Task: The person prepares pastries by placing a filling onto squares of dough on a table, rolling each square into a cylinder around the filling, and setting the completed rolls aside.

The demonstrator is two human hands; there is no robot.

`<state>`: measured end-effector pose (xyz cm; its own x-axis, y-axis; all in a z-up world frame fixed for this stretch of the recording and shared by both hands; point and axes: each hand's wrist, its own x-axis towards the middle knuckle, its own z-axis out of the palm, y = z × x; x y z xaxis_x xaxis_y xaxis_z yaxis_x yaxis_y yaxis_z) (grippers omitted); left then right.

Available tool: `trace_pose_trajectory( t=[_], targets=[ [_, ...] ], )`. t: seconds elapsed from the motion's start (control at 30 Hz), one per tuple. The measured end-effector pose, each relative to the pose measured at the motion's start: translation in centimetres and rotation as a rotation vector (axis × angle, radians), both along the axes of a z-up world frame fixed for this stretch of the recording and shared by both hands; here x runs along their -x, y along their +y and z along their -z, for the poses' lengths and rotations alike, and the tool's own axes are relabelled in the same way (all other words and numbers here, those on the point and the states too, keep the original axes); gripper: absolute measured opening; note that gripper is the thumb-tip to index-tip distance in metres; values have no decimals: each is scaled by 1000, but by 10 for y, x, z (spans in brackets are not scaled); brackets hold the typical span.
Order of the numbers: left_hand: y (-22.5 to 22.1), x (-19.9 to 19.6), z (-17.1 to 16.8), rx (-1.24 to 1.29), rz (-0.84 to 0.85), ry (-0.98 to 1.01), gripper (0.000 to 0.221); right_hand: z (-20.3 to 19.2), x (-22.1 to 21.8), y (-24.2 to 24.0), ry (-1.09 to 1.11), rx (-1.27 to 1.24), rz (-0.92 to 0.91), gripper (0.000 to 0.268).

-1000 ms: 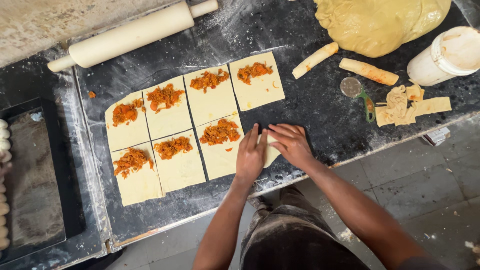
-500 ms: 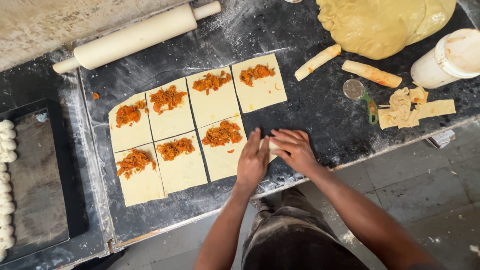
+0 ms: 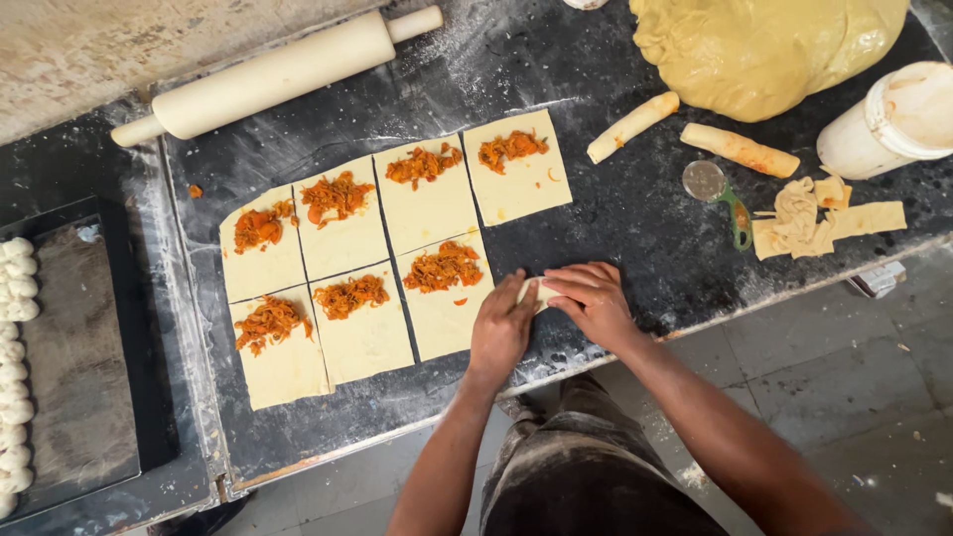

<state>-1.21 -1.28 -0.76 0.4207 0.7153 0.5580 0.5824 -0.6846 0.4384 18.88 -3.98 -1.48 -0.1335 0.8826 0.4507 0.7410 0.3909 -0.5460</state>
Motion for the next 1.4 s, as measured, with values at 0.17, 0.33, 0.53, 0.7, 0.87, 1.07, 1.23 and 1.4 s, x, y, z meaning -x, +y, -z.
trace_pose_trajectory(
  t=[0.17, 0.33, 0.53, 0.7, 0.87, 1.07, 1.23, 1.4],
  targets=[
    [18, -12, 5, 290, -63, -54, 44, 5, 5, 23, -39, 167, 96, 35],
    [13, -7, -8, 132, -23, 3, 40, 5, -1, 15, -28, 49, 12, 32],
    [2, 6, -17, 171, 88, 13, 37, -5, -5, 0, -6, 138, -14, 32],
    [18, 2, -4, 127, 127, 45, 32, -1, -6, 10, -106, 116, -76, 40],
    [-10, 12, -6, 197, 167, 65, 37, 2, -6, -23, 48, 141, -107, 33],
    [10, 7, -24, 242, 249, 114, 54, 1, -10, -12, -79, 99, -62, 40],
    [-30, 18, -16, 171, 286, 177, 58, 3, 0, -46, 32, 122, -80, 44],
    [-27, 13, -12, 317, 250, 3, 63, -6, 2, -46, 132, 237, -14, 44]
  ],
)
